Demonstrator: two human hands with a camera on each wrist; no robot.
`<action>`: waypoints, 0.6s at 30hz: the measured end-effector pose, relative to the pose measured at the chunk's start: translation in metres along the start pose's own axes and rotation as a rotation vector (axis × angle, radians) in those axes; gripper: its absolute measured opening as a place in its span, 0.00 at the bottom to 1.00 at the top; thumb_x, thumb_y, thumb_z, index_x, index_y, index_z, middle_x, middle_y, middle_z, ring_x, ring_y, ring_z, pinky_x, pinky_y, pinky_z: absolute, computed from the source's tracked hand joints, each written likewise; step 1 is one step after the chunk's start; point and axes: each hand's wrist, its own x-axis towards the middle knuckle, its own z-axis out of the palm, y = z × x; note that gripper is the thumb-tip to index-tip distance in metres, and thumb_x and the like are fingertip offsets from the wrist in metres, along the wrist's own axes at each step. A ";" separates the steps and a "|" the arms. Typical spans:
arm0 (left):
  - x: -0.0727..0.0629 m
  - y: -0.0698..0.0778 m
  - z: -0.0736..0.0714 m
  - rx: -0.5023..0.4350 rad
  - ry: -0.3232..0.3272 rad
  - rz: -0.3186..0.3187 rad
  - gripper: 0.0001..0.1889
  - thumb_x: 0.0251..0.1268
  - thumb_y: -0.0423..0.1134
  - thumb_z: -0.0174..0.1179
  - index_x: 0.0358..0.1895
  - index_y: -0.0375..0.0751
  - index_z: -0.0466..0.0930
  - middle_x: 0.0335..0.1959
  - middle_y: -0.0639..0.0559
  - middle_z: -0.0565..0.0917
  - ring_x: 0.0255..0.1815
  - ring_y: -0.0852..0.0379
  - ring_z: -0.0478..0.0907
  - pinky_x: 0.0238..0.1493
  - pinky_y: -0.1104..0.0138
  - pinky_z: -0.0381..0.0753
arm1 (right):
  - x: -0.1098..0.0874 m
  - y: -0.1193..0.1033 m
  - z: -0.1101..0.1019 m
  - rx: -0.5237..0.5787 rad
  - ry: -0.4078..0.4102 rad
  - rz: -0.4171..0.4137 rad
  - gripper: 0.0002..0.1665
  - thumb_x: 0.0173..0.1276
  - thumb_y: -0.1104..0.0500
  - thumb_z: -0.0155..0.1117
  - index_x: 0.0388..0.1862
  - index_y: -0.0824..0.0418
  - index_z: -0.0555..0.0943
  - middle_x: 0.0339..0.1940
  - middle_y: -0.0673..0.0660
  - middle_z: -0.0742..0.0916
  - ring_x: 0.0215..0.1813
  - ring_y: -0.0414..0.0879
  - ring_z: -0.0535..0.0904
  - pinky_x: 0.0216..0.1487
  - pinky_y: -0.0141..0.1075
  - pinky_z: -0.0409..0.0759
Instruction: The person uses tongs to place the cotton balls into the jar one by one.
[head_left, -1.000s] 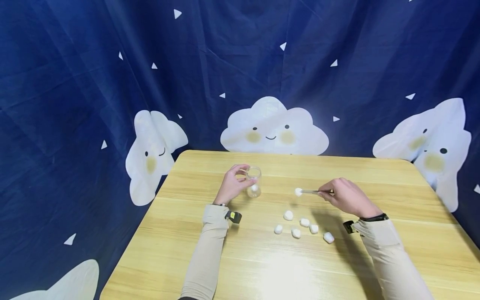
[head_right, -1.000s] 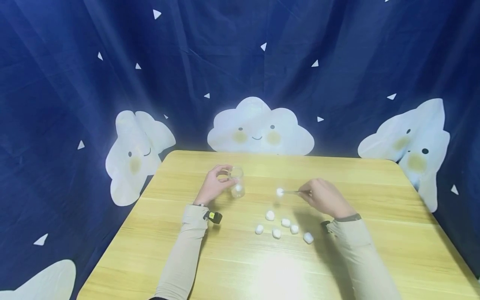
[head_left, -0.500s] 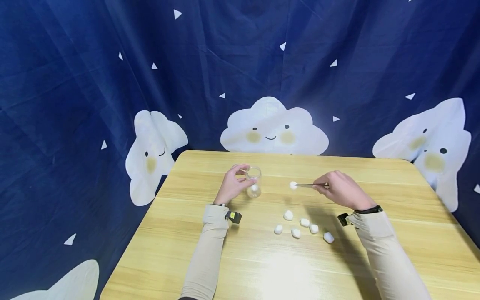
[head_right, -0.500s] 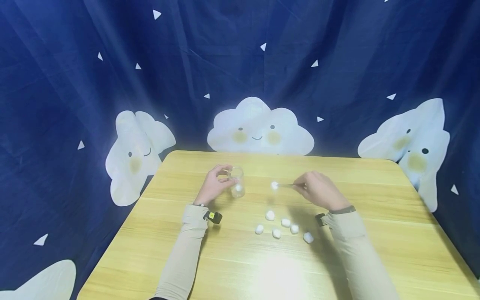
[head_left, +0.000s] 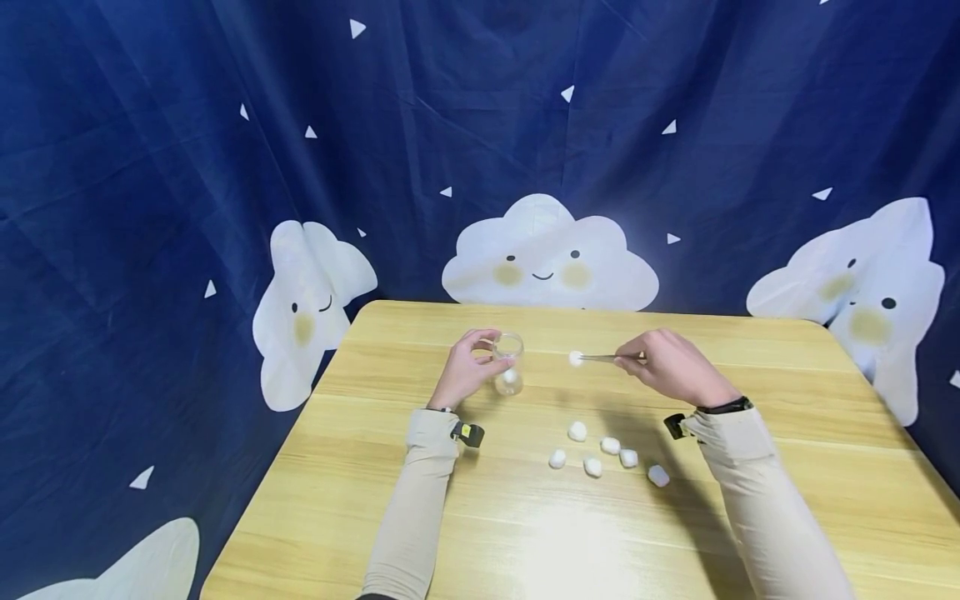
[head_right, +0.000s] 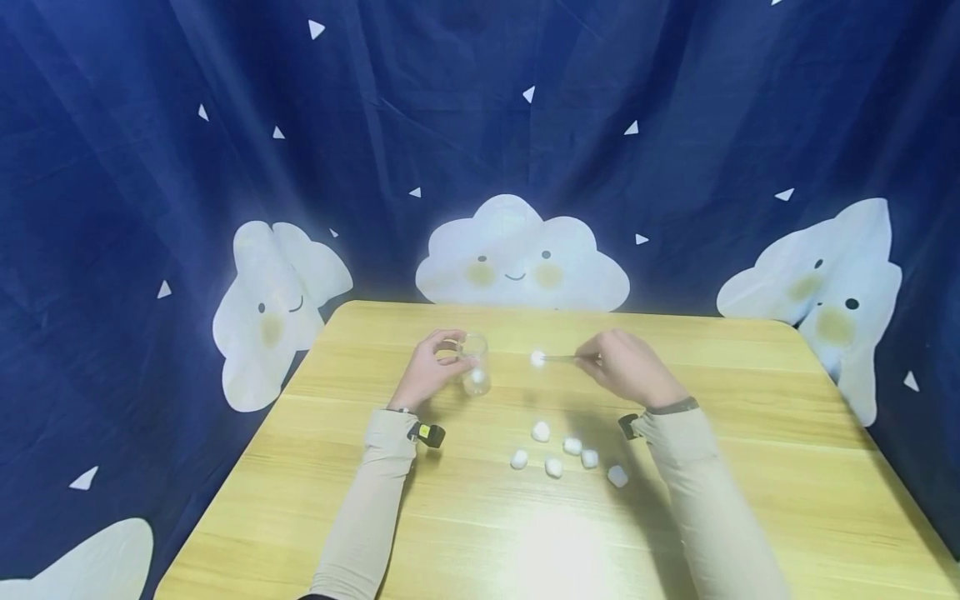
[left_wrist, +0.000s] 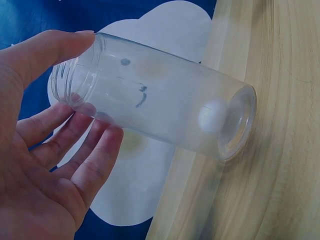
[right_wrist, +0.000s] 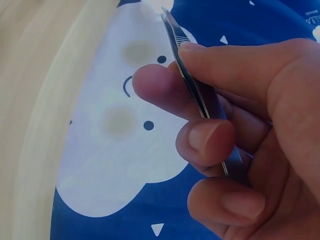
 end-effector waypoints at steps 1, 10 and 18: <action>0.000 0.000 0.000 -0.002 -0.002 0.000 0.33 0.57 0.43 0.77 0.65 0.36 0.78 0.62 0.46 0.80 0.61 0.46 0.79 0.64 0.58 0.87 | 0.001 0.000 0.000 0.002 -0.001 -0.002 0.07 0.71 0.62 0.69 0.33 0.51 0.90 0.25 0.46 0.87 0.25 0.37 0.71 0.28 0.30 0.69; 0.000 0.000 0.000 -0.003 -0.005 -0.012 0.33 0.57 0.43 0.77 0.66 0.37 0.78 0.63 0.46 0.80 0.62 0.46 0.78 0.65 0.58 0.86 | 0.012 -0.006 -0.003 0.006 0.008 -0.003 0.06 0.70 0.61 0.69 0.35 0.54 0.91 0.26 0.46 0.87 0.25 0.38 0.72 0.27 0.31 0.70; 0.001 -0.001 -0.001 -0.003 -0.005 -0.013 0.31 0.57 0.43 0.78 0.64 0.40 0.79 0.62 0.47 0.80 0.62 0.48 0.78 0.65 0.58 0.86 | 0.022 -0.011 -0.005 0.008 0.015 -0.020 0.07 0.70 0.62 0.70 0.33 0.53 0.91 0.23 0.45 0.84 0.23 0.38 0.69 0.24 0.30 0.66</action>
